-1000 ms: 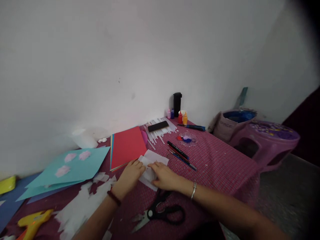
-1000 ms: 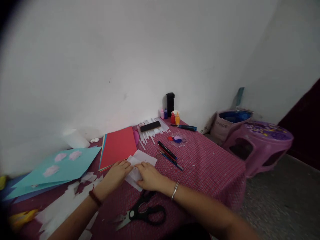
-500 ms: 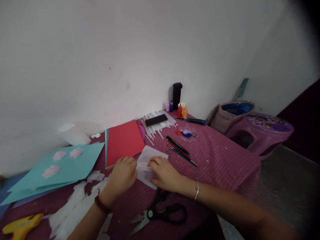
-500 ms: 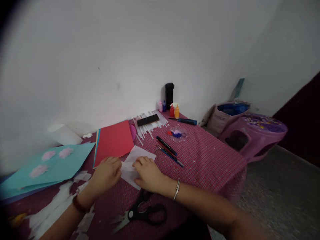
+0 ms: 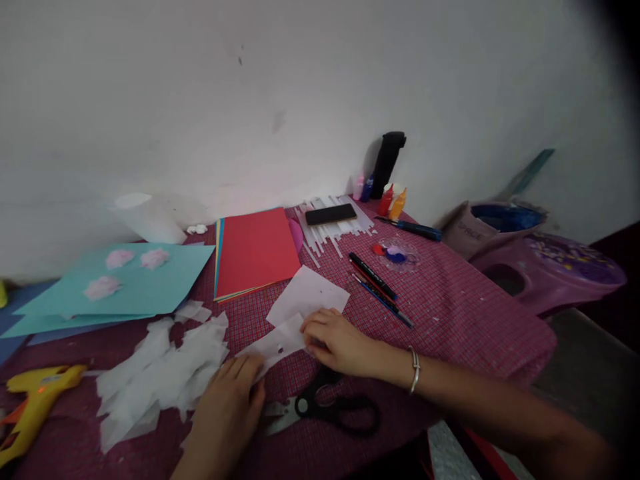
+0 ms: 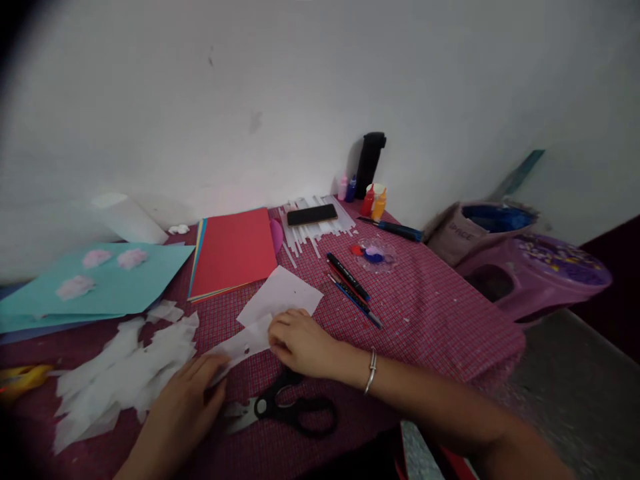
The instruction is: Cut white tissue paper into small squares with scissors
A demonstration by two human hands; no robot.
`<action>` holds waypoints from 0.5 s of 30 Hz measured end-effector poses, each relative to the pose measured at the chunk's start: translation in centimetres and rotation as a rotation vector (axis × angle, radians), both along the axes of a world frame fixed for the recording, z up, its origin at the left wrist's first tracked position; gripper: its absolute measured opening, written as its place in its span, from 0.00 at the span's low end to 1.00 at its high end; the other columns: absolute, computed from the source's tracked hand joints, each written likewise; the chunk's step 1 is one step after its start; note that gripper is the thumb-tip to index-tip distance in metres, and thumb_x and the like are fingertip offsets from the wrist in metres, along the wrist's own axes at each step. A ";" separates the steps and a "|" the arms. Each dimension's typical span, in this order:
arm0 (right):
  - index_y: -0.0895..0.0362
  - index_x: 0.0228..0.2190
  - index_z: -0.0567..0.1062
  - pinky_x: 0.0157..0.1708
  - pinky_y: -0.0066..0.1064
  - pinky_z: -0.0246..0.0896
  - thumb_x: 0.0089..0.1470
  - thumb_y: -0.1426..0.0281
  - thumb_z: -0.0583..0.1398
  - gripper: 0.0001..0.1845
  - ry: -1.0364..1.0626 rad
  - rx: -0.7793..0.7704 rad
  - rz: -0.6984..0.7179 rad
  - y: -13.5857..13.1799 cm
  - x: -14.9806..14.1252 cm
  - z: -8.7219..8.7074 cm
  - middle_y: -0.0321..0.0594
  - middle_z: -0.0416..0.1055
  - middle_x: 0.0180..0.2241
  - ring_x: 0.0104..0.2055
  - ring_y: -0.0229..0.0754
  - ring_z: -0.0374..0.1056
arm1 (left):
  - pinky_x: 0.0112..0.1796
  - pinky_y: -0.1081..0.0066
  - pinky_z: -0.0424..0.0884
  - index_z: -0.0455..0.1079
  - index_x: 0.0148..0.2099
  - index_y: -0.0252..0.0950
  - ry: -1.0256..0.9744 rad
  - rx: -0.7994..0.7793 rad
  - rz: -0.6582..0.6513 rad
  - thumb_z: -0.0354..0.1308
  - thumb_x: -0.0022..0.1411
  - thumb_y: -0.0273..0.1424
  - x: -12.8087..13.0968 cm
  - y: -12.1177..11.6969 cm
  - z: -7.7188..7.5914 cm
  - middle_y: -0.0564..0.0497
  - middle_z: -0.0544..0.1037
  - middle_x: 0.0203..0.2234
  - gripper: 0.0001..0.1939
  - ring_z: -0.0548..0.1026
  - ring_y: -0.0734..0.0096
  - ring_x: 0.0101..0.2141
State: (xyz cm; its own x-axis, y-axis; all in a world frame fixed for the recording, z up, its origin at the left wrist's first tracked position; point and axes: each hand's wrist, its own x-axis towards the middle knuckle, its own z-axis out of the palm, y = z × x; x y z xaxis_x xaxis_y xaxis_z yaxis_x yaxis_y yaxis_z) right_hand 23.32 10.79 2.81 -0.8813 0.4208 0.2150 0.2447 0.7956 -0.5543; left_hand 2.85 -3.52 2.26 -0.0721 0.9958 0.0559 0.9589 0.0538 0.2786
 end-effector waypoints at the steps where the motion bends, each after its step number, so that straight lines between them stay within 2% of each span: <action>1: 0.58 0.32 0.70 0.43 0.31 0.54 0.52 0.78 0.58 0.04 0.015 -0.049 -0.016 0.2 -0.2 -0.2 0.39 0.70 0.35 0.40 0.40 0.63 | 0.42 0.59 0.71 0.71 0.41 0.37 -0.075 0.014 0.029 0.51 0.58 0.28 -0.5 0.1 -0.1 0.46 0.79 0.38 0.11 0.76 0.59 0.40; 3: 0.58 0.32 0.70 0.40 0.29 0.55 0.50 0.79 0.58 0.06 0.030 -0.131 -0.071 0.7 -0.9 -0.6 0.38 0.70 0.32 0.37 0.39 0.64 | 0.40 0.61 0.72 0.71 0.40 0.38 -0.229 0.022 0.118 0.51 0.58 0.31 -1.3 0.3 0.0 0.47 0.80 0.35 0.10 0.77 0.61 0.37; 6: 0.58 0.31 0.70 0.36 0.28 0.56 0.51 0.79 0.57 0.06 0.025 -0.224 -0.155 1.4 -1.9 -1.0 0.36 0.70 0.30 0.34 0.38 0.65 | 0.36 0.65 0.72 0.70 0.38 0.39 -0.389 -0.050 0.242 0.51 0.59 0.35 -1.7 0.6 0.7 0.50 0.80 0.32 0.10 0.78 0.63 0.33; 10: 0.57 0.33 0.72 0.34 0.27 0.56 0.52 0.75 0.58 0.05 -0.033 -0.294 -0.180 2.0 -2.7 -0.2 0.35 0.71 0.29 0.33 0.38 0.65 | 0.30 0.68 0.70 0.69 0.31 0.41 -0.403 -0.119 0.259 0.49 0.59 0.39 -1.9 0.8 1.7 0.53 0.78 0.24 0.12 0.76 0.65 0.27; 13: 0.57 0.40 0.72 0.35 0.28 0.57 0.49 0.69 0.64 0.15 -0.079 -0.303 -0.120 2.4 -2.7 0.5 0.37 0.72 0.33 0.35 0.40 0.66 | 0.29 0.68 0.68 0.69 0.30 0.41 -0.399 -0.117 0.280 0.47 0.60 0.39 -1.9 1.1 1.8 0.54 0.77 0.23 0.13 0.76 0.65 0.26; 15: 0.57 0.42 0.72 0.35 0.29 0.57 0.46 0.69 0.65 0.19 -0.096 -0.293 -0.107 2.5 -2.7 0.5 0.38 0.72 0.35 0.35 0.41 0.66 | 0.29 0.69 0.68 0.69 0.30 0.41 -0.389 -0.125 0.295 0.47 0.60 0.39 -1.8 1.4 1.7 0.54 0.77 0.23 0.13 0.75 0.65 0.26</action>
